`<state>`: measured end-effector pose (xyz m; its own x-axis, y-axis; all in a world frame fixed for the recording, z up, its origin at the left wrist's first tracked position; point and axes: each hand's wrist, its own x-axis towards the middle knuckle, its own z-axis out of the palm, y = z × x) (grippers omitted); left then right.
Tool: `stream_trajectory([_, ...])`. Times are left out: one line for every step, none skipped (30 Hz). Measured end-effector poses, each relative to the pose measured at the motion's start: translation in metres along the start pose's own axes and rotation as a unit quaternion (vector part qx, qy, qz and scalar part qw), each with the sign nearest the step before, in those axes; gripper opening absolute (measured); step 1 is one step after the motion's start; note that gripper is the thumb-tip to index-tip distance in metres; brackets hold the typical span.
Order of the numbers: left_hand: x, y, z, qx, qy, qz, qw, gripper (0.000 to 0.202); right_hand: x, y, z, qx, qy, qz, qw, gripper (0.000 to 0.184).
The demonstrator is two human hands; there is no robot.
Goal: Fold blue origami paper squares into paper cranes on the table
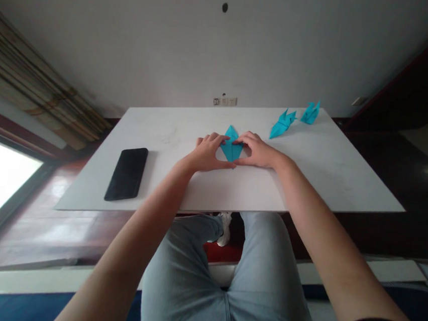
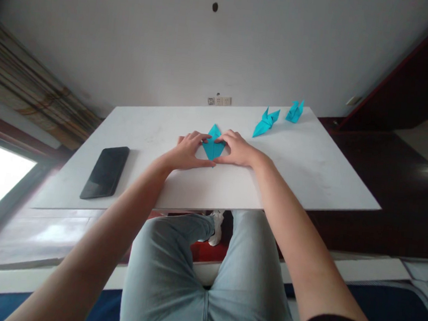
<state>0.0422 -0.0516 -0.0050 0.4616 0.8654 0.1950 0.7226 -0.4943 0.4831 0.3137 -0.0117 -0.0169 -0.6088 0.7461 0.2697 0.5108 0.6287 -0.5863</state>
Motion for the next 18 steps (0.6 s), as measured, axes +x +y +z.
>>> stream_trajectory([0.000,0.000,0.000,-0.005,0.001,0.004,1.000,0.097,0.000,0.000,0.000,0.004,0.001,0.001,1.000,0.075])
stream_trajectory([-0.001,0.000,0.000,-0.010,0.001,0.008,1.000,0.098,0.000,0.000,0.000,0.008,0.003,0.002,1.000,0.079])
stream_trajectory([-0.001,0.000,0.000,-0.015,0.001,0.010,1.000,0.095,-0.001,0.000,0.001,0.010,0.004,0.002,1.000,0.083])
stream_trajectory([-0.001,0.001,0.000,-0.021,0.003,0.008,1.000,0.089,0.000,0.000,0.001,0.013,0.006,0.002,1.000,0.084])
stream_trajectory([0.000,0.001,-0.001,-0.028,0.008,0.002,1.000,0.081,0.000,0.000,0.001,0.015,0.009,0.005,1.000,0.082])
stream_trajectory([0.000,0.002,-0.001,-0.035,0.017,-0.006,0.999,0.071,0.000,-0.001,0.002,0.018,0.013,0.008,1.000,0.079])
stream_trajectory([0.001,0.003,-0.002,-0.040,0.025,-0.016,0.999,0.061,0.001,-0.001,0.002,0.020,0.019,0.012,1.000,0.074])
stream_trajectory([0.002,0.003,-0.003,-0.044,0.034,-0.024,0.998,0.054,0.002,-0.002,0.002,0.021,0.024,0.014,0.999,0.068])
stream_trajectory([0.003,0.003,-0.004,-0.047,0.040,-0.029,0.998,0.049,0.003,-0.002,0.002,0.020,0.028,0.015,0.999,0.062])
stream_trajectory([0.003,0.002,-0.006,-0.050,0.044,-0.031,0.997,0.046,0.003,-0.003,0.002,0.017,0.031,0.014,0.999,0.056])
stream_trajectory([0.004,0.002,-0.008,-0.055,0.044,-0.031,0.997,0.042,0.004,-0.004,0.001,0.015,0.031,0.013,0.999,0.051])
stream_trajectory([0.004,0.001,-0.011,-0.060,0.042,-0.032,0.997,0.039,0.005,-0.005,0.000,0.012,0.028,0.013,0.999,0.048])
stream_trajectory([0.004,-0.001,-0.014,-0.067,0.037,-0.035,0.996,0.035,0.005,-0.006,-0.001,0.012,0.026,0.015,0.999,0.048])
stream_trajectory([0.003,-0.002,-0.017,-0.074,0.029,-0.039,0.996,0.031,0.005,-0.007,-0.003,0.013,0.023,0.019,0.999,0.052])
stream_trajectory([0.002,-0.004,-0.021,-0.083,0.020,-0.042,0.995,0.028,0.005,-0.007,-0.005,0.016,0.021,0.025,0.999,0.057])
stream_trajectory([0.001,-0.006,-0.023,-0.094,0.012,-0.045,0.995,0.027,0.005,-0.008,-0.007,0.019,0.018,0.033,0.999,0.061])
stream_trajectory([0.000,-0.008,-0.026,-0.107,0.005,-0.045,0.993,0.029,0.005,-0.007,-0.008,0.022,0.017,0.041,0.999,0.064])
stream_trajectory([-0.001,-0.010,-0.028,-0.121,-0.001,-0.044,0.992,0.031,0.005,-0.007,-0.010,0.022,0.015,0.047,0.999,0.066])
